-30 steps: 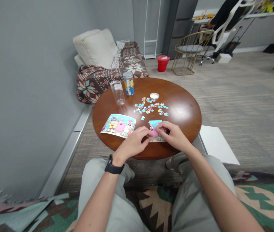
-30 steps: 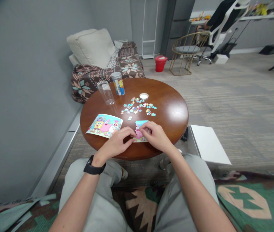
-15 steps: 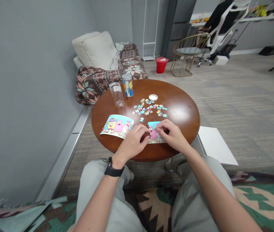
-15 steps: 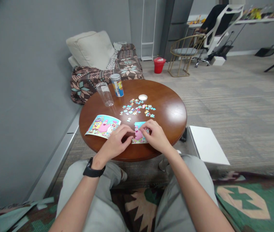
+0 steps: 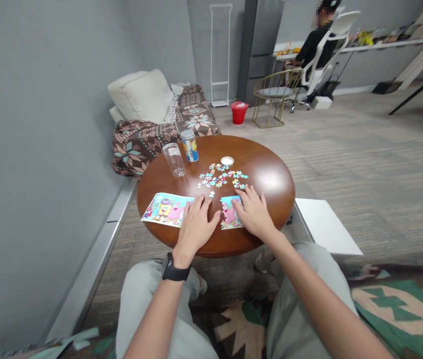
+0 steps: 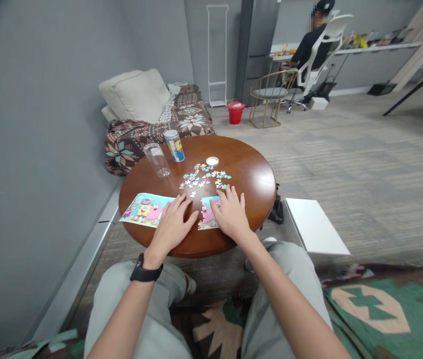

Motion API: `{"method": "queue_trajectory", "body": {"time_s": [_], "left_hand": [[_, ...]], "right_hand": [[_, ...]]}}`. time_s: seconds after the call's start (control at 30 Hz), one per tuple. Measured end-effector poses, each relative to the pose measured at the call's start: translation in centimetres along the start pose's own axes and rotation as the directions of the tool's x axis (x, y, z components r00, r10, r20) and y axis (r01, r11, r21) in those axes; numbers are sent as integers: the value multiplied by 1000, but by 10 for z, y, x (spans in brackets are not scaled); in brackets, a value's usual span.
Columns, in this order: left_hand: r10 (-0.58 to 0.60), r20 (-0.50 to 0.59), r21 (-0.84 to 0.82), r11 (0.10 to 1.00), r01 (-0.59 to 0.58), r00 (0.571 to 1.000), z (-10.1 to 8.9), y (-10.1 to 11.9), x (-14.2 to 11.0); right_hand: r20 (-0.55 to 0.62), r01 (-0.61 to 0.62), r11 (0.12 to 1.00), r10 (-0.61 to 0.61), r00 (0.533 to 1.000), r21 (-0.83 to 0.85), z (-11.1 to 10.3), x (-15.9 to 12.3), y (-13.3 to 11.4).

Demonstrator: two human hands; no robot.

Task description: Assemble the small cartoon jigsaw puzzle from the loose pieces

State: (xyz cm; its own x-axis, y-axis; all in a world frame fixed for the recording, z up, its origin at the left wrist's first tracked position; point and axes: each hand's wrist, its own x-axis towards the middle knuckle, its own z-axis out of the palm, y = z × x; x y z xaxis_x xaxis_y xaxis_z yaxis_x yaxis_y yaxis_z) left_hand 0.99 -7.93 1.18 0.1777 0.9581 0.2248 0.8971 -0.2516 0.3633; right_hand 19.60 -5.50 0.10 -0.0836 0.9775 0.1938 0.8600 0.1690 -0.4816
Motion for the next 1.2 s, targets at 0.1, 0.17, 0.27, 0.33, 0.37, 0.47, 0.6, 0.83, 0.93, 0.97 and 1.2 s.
{"method": "queue_trajectory", "body": {"time_s": [0.1, 0.17, 0.27, 0.33, 0.37, 0.47, 0.6, 0.83, 0.93, 0.97, 1.2], "left_hand": [[20, 3, -7, 1000, -20, 1000, 0, -2, 2], [12, 48, 5, 1000, -12, 999, -2, -1, 3], [22, 102, 44, 999, -26, 995, -4, 1, 5], [20, 131, 73, 997, -30, 991, -5, 3, 6], [16, 143, 85, 996, -28, 990, -6, 3, 6], [10, 163, 116, 993, -29, 986, -7, 5, 7], [1, 166, 135, 991, -23, 986, -7, 5, 6], [-10, 203, 65, 998, -3, 979, -17, 5, 23], [-16, 219, 74, 997, 0, 976, -25, 1, 44], [-19, 219, 85, 996, 0, 976, -27, 0, 52], [6, 3, 242, 970, -6, 1000, -15, -14, 82]], "right_hand": [[35, 5, 999, -7, 999, 45, -3, 1, -2], [64, 4, 998, -7, 998, 61, -4, 2, -4], [97, 15, 998, -22, 995, 68, -5, 3, -6], [118, 27, 998, -34, 992, 65, -6, 4, -7], [126, 30, 998, -38, 991, 63, -6, 4, -8], [124, 35, 998, -42, 991, 60, -5, 5, -9], [103, 37, 999, -40, 994, 33, -4, 6, -10], [106, 35, 999, -37, 994, 16, 1, 9, -5], [111, 36, 999, -38, 993, 18, 2, 10, -4], [113, 39, 999, -40, 993, 16, 2, 10, -4], [125, 33, 999, -33, 992, -3, -4, 7, -6]]}}
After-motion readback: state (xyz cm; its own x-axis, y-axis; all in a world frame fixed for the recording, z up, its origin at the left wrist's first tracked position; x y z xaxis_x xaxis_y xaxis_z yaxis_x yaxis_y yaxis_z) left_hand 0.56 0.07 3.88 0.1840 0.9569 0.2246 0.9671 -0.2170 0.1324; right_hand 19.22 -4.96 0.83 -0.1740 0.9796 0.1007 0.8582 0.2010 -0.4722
